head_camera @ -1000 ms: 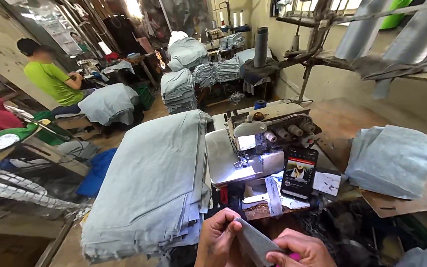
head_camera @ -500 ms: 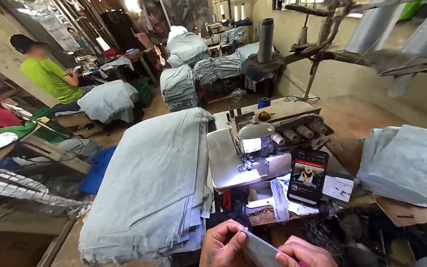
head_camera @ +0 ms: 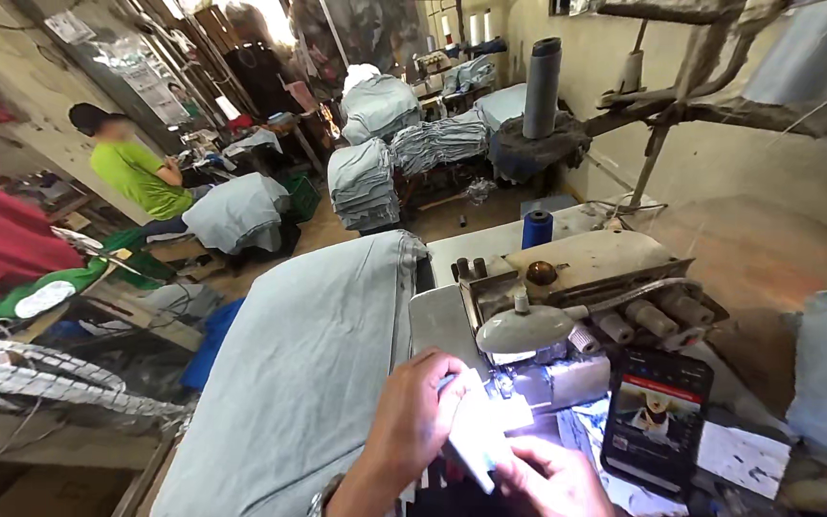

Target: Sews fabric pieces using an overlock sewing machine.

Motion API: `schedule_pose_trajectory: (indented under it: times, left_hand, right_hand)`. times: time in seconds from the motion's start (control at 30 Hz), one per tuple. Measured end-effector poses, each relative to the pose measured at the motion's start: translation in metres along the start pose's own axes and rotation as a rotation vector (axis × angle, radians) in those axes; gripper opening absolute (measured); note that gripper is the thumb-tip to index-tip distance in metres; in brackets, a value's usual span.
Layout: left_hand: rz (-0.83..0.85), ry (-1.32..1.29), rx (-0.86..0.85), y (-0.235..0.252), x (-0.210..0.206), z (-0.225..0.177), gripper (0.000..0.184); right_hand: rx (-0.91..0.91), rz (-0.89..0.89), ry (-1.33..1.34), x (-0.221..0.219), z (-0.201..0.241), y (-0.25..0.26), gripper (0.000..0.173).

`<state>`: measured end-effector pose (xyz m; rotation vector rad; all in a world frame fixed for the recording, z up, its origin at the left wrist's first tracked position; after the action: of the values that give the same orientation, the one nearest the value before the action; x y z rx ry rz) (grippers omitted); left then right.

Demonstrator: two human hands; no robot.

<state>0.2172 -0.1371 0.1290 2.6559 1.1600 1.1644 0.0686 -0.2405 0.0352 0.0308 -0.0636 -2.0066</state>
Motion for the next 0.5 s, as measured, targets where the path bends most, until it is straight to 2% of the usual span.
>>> schedule_pose_trajectory:
  times: [0.07,0.23,0.5]
  left_hand:
    - [0.049,-0.043,0.065,0.006,-0.011,0.015,0.015]
    - [0.128,-0.228,0.121,0.006,-0.013,0.016,0.013]
    - [0.145,-0.325,-0.051,-0.004,0.018,-0.013,0.019]
  right_hand:
    - [-0.022,-0.013,0.002,-0.002,-0.012,0.002,0.011]
    - [0.105,-0.028,-0.035,0.008,-0.016,-0.005,0.016]
    - [0.312,-0.003,-0.093,0.014,0.024,-0.013,0.024]
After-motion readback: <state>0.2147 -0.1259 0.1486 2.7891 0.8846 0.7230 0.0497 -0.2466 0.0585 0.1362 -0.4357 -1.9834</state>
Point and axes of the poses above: each hand's wrist, its own y-axis towards the middle knuckle, its own x-axis out of the back of the hand, z = x × y, the point moved 6 cm from there along y, towards the middle knuckle, and after that the axes turned 7 degrees about -y, right-handed, at the moved point
